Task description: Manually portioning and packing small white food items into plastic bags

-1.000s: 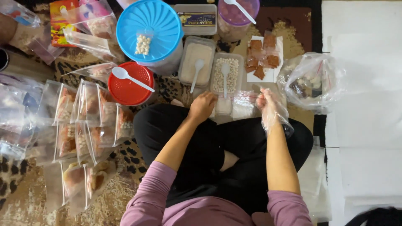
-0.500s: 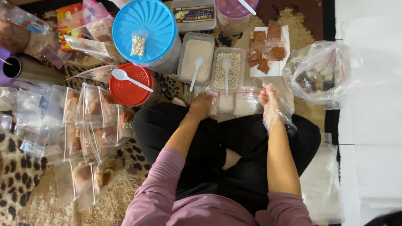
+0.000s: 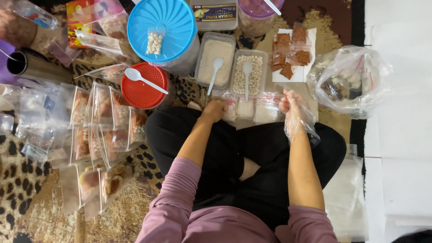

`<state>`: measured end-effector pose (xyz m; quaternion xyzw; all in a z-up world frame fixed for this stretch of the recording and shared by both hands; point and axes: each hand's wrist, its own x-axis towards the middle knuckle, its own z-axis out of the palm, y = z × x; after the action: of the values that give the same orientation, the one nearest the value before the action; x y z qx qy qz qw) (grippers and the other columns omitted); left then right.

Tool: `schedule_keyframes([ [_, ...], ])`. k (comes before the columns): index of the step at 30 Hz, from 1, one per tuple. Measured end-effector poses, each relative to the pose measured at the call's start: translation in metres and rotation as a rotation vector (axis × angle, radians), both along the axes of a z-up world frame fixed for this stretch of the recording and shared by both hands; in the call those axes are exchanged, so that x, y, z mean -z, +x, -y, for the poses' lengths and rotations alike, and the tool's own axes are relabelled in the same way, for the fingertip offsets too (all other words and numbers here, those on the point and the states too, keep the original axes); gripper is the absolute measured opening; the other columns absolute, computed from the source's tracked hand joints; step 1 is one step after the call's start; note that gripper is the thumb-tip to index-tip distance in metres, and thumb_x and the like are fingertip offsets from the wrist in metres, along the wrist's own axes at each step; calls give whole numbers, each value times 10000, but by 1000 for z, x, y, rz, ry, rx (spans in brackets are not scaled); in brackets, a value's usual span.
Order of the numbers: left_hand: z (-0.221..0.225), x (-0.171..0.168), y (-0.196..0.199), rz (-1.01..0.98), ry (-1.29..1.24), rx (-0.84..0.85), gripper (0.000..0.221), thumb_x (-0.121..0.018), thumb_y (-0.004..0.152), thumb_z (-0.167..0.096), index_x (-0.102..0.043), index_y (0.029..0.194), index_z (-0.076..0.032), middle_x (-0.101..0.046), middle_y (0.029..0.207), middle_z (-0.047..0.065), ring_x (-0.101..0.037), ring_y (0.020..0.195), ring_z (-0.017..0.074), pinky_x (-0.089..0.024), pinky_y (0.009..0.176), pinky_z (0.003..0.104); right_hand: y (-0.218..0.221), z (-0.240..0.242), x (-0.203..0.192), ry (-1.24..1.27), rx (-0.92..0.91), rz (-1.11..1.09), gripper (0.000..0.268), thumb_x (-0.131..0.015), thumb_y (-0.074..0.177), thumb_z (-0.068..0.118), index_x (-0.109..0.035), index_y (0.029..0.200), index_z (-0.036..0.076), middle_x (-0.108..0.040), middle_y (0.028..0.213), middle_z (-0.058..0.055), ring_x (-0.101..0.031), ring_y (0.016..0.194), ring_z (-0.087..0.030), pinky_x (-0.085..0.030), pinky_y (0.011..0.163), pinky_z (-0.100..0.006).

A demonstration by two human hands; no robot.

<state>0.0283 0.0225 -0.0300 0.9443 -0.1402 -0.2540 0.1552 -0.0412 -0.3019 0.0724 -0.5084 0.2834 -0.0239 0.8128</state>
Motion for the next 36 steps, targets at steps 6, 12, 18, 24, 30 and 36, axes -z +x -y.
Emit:
schedule_keyframes([
  [6, 0, 7, 3, 22, 19, 57, 89, -747, 809, -231, -797, 882, -225, -736, 914, 57, -754, 910, 284, -629, 823, 388, 0, -8, -8, -42, -13, -9, 251, -732, 968, 302, -733, 1171, 153, -752, 868, -26, -750, 720, -82, -649, 629, -175],
  [12, 4, -42, -9, 70, -158, -175, 159, -639, 828, -255, -761, 871, -162, -704, 829, 89, -740, 847, 324, -623, 746, 421, -3, -11, -13, -90, -15, -12, 244, -728, 976, 309, -729, 1162, 151, -751, 872, -29, -749, 726, -88, -644, 630, -172],
  [18, 2, -203, -28, -572, -1220, -635, 62, -490, 986, -67, -526, 992, -17, -546, 985, 161, -650, 1060, 358, -522, 1039, 500, 0, -10, -6, -151, -60, -8, 240, -730, 978, 322, -729, 1154, 158, -729, 848, 1, -729, 724, -81, -624, 609, -168],
  [24, 6, -257, -36, -783, -1745, -324, 76, -558, 1015, -115, -489, 1027, -84, -642, 1265, 227, -659, 1180, 269, -519, 1052, 382, 0, -18, -24, -62, -40, -37, 193, -739, 970, 313, -730, 1084, 158, -698, 767, -2, -695, 644, -85, -600, 560, -173],
  [30, 7, -241, -34, -687, -1716, -336, 62, -526, 1039, -80, -477, 1002, -90, -679, 1119, 193, -670, 1157, 337, -528, 1032, 430, 2, -20, -30, -53, -30, -65, 160, -767, 954, 296, -734, 1041, 167, -688, 749, -4, -693, 646, -104, -608, 565, -203],
  [36, 14, -260, -43, -645, -1677, -319, 55, -536, 1029, -85, -483, 1017, -88, -684, 1095, 140, -671, 1135, 300, -527, 1026, 423, -9, -52, -71, -352, -114, -111, 234, -655, 1011, 424, -745, 1028, 209, -710, 799, 39, -674, 693, -42, -544, 573, -171],
])
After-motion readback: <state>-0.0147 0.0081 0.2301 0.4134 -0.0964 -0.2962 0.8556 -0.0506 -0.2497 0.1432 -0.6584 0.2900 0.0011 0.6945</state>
